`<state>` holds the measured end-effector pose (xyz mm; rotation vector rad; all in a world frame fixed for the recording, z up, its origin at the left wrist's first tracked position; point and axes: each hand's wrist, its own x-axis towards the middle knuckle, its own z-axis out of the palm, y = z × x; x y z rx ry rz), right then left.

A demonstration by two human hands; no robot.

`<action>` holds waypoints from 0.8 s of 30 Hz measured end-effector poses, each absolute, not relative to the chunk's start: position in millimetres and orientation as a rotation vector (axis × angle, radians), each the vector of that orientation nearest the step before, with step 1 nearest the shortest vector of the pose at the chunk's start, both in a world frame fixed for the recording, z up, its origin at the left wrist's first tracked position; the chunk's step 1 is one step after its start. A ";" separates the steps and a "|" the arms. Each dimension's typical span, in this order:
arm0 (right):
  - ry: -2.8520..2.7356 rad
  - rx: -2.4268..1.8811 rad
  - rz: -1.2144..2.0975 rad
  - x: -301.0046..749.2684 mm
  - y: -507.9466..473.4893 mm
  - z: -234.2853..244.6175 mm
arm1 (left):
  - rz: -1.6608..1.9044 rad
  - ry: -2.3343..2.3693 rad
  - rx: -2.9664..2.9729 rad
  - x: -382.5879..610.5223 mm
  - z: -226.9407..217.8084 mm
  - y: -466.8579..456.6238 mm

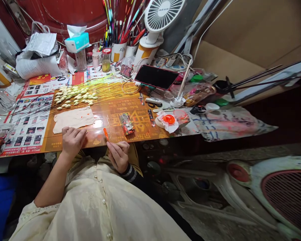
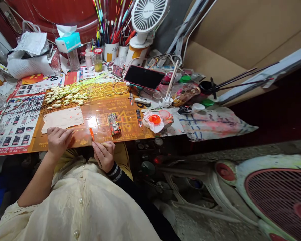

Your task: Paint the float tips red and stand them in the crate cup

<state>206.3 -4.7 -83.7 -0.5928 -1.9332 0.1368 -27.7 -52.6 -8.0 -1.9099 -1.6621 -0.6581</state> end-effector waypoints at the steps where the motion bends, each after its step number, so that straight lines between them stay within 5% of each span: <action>1: -1.937 -0.600 0.133 206.1 -4.9 -83.9 | -0.658 -1.661 -1.908 -27.6 -7.8 -52.7; 24: -1.933 -0.607 0.145 208.2 -5.4 -87.7 | -0.707 -1.681 -1.927 -28.8 -8.7 -53.1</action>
